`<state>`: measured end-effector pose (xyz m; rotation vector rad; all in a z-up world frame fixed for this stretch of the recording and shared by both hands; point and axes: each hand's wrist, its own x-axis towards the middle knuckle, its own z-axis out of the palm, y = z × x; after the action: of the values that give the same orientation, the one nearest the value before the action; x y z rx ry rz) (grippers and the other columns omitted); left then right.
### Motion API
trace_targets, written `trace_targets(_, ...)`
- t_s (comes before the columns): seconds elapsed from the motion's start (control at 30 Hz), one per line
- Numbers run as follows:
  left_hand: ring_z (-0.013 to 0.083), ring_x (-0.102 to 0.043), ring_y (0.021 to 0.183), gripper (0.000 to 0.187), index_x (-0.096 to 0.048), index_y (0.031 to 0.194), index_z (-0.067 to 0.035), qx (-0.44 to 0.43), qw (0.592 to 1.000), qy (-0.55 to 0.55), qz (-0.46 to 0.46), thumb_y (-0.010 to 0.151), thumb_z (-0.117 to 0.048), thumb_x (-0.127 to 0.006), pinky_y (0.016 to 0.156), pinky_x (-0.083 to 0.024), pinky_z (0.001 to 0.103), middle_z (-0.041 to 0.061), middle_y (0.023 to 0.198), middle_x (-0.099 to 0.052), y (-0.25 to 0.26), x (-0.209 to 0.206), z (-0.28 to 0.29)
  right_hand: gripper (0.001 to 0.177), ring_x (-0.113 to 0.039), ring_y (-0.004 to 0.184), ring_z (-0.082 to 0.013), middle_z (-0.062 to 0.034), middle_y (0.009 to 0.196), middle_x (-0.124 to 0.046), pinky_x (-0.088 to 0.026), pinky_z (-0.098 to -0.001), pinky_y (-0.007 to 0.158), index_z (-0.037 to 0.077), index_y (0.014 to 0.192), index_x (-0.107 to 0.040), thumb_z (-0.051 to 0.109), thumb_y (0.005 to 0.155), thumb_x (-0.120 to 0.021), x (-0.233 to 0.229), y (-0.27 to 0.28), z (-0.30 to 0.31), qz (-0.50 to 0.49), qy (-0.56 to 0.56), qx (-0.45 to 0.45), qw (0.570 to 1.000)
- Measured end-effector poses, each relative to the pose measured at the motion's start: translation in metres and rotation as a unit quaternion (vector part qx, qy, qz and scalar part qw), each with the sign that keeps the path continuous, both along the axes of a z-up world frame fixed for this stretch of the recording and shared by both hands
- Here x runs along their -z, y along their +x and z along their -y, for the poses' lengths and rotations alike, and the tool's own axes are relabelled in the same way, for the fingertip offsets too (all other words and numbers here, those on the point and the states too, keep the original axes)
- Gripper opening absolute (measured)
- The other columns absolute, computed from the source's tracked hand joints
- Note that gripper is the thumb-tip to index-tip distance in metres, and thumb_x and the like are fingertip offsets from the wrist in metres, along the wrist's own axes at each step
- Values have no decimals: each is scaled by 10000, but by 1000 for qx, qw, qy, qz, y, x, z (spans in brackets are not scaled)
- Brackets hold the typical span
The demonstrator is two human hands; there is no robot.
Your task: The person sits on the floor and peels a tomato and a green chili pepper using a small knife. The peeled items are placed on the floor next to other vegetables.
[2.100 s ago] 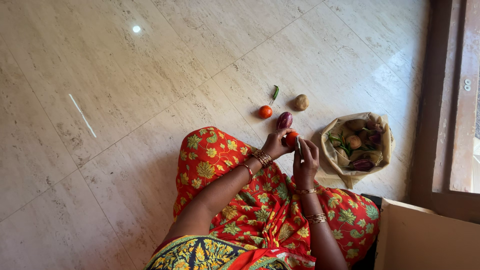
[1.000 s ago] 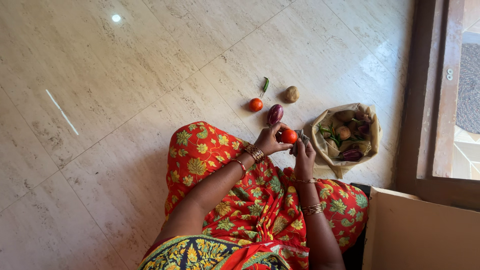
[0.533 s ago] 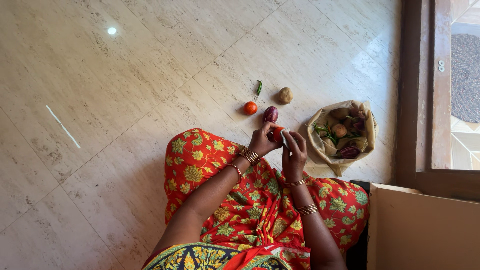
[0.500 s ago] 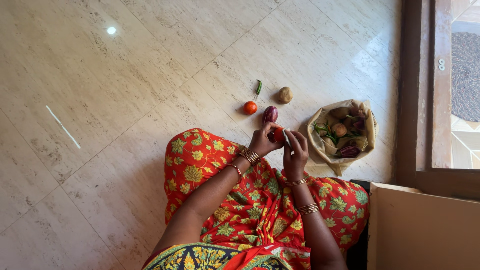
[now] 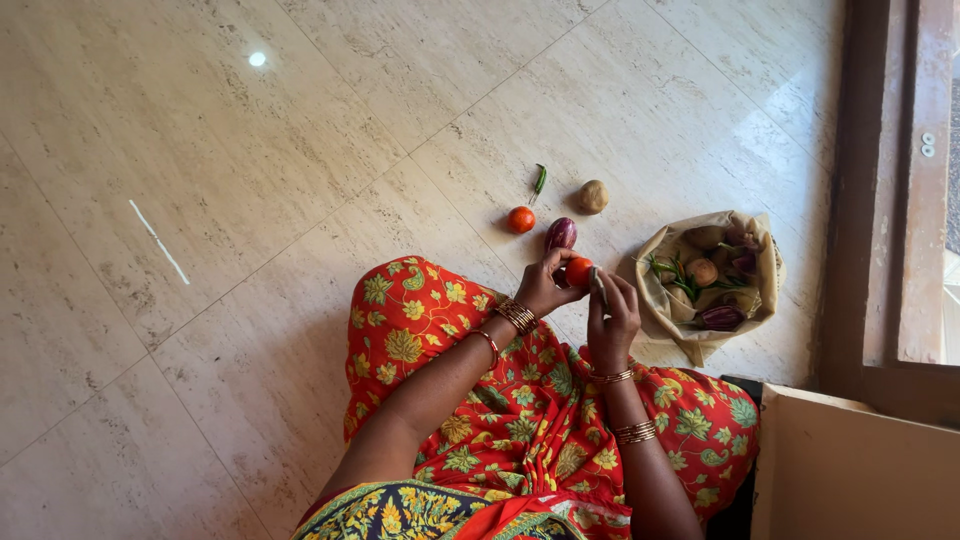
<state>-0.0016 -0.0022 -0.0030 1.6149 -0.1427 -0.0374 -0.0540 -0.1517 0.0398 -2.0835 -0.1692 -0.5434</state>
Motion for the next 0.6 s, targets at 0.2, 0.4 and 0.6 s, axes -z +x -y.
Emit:
trace_targets(0.2,134,-721,1066,576,-610,1260,-58,41,999,-18,22,774,-175,-896,865,-642,295,87,1160,-744,-3,3,-1,264,-675,1039,-207,-117,1199,-639,-592,-300,809,60,1299,-691,71,1040,-643,3,1,-1,63,-50,-8,997)
trace_targets(0.4,161,-730,940,576,-681,1201,-77,50,993,80,77,703,-219,-933,806,-606,310,91,1149,-757,-4,-4,-2,197,-564,696,-106,-34,877,-622,-487,-270,615,-5,1117,-701,184,1131,-646,55,23,37,-269,448,-70,850)
trace_targets(0.6,144,-726,823,548,-689,1166,-95,-7,992,119,32,712,-269,-942,748,-609,301,102,1056,-751,-9,-10,-3,226,-682,942,-176,-91,1063,-683,-561,-305,751,61,1235,-726,92,1014,-691,19,3,12,13,-34,12,999)
